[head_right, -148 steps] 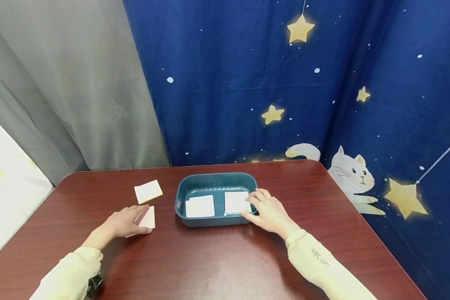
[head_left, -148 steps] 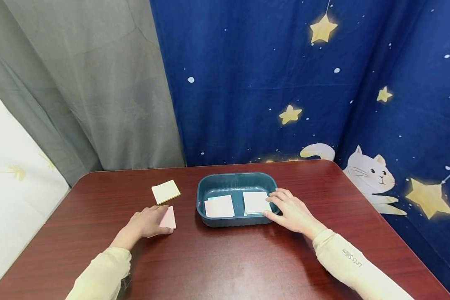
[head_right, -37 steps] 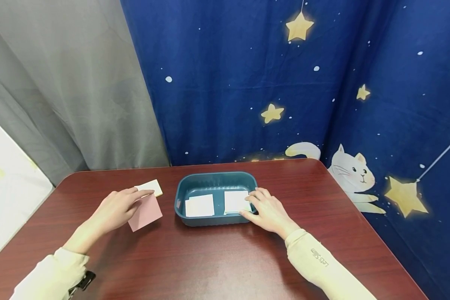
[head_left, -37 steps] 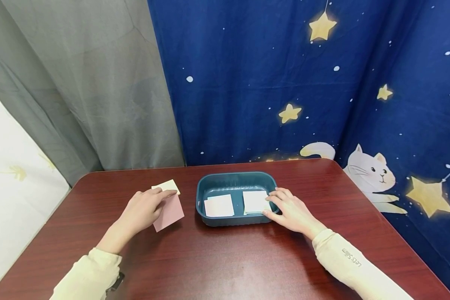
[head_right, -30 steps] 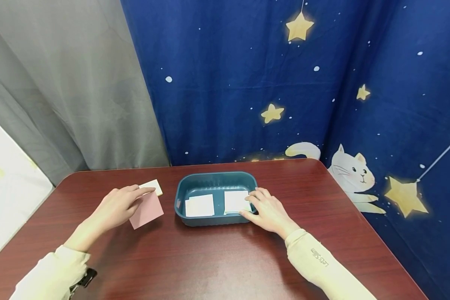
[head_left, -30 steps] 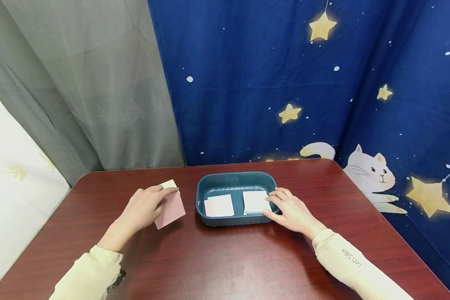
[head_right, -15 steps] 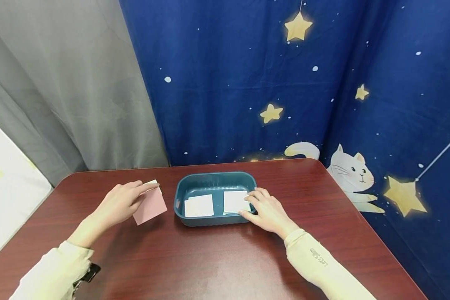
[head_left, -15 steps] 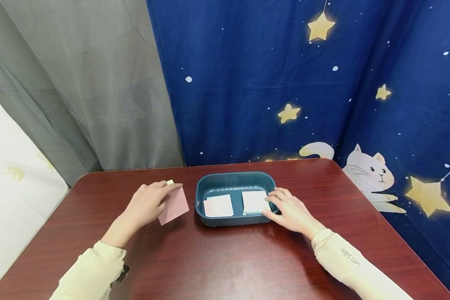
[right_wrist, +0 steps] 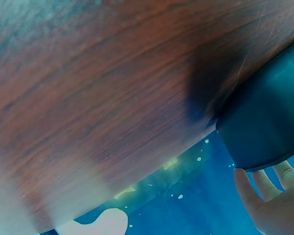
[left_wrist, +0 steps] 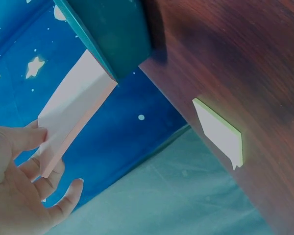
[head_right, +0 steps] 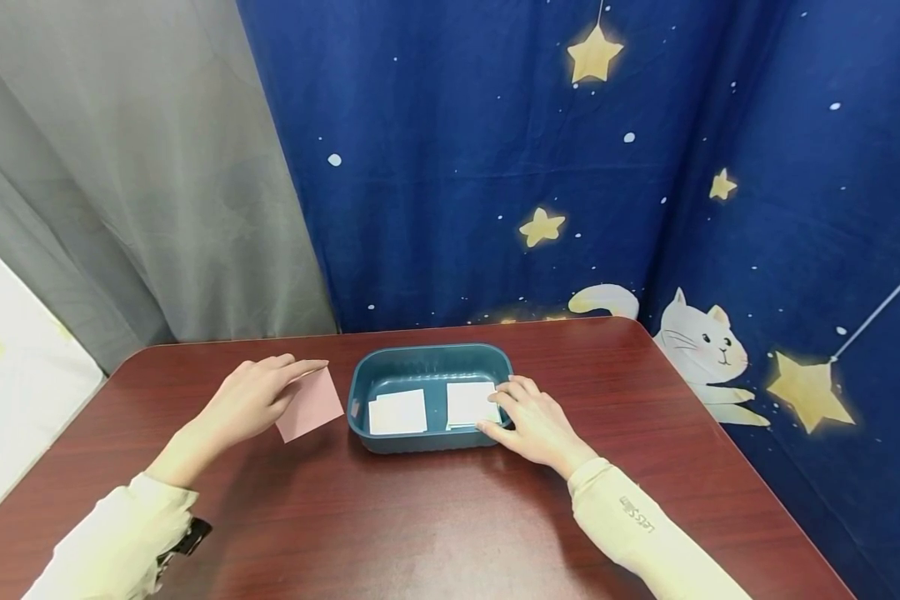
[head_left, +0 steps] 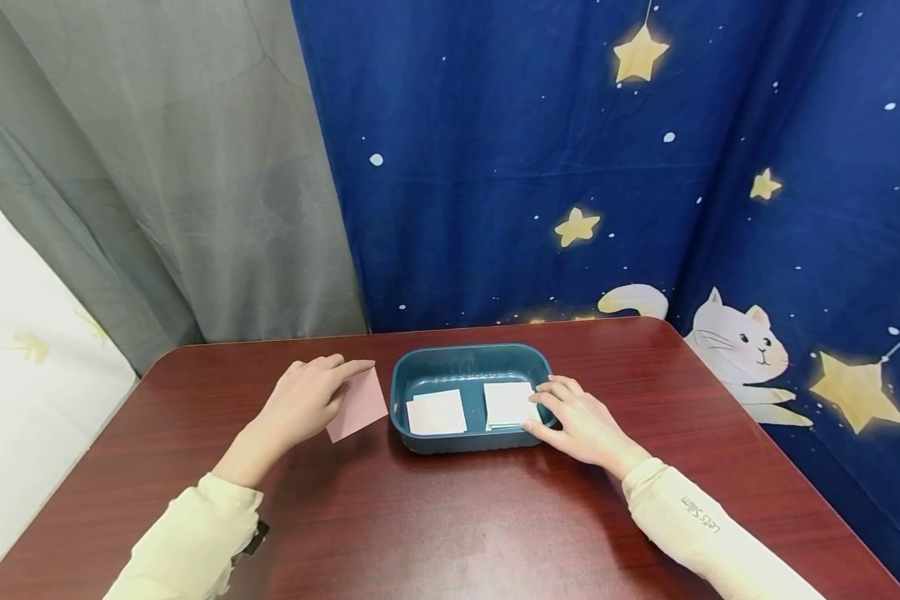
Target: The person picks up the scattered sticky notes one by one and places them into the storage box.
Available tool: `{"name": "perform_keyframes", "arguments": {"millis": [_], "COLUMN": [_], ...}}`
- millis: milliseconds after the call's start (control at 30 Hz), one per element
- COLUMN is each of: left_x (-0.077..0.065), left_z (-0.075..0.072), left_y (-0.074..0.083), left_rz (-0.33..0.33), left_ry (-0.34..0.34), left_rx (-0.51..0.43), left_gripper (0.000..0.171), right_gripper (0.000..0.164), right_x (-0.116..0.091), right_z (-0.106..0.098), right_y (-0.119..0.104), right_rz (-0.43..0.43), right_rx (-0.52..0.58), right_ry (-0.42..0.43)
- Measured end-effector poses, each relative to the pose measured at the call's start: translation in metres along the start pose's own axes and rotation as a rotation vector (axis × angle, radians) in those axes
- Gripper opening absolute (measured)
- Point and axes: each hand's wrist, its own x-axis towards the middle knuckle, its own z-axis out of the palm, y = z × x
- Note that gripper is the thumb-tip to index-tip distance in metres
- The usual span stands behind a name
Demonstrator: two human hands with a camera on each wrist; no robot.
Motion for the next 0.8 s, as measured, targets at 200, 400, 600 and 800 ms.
{"name": "perform_keyframes", "arguments": {"millis": [200,400,600,800], "left_x": [0.004,0.009,0.014,0.019], "left_z": [-0.001,-0.001,-0.001,0.000], "left_y": [0.003,0.006,0.011,0.016], "left_rz": [0.006,0.001,0.007,0.012], "left_ry": [0.008,0.004,-0.002,-0.003], "left_rx": [0.005,-0.002,-0.009,-0.013], "left_gripper": [0.037,0.037,0.036,0.035], "right_gripper": [0.049,0.049,0.049,0.049], "right_x": [0.000,0.000,0.000,-0.001], "right_z": [-0.001,-0.001,0.000,0.000], "right_y": [-0.001,-0.001,-0.001,-0.001], "right_rz": [0.003,0.005,0.005,0.009], "right_rx": [0.007,0.007,0.005,0.005], "right_ry": [0.000,-0.001,0.000,-0.002]}}
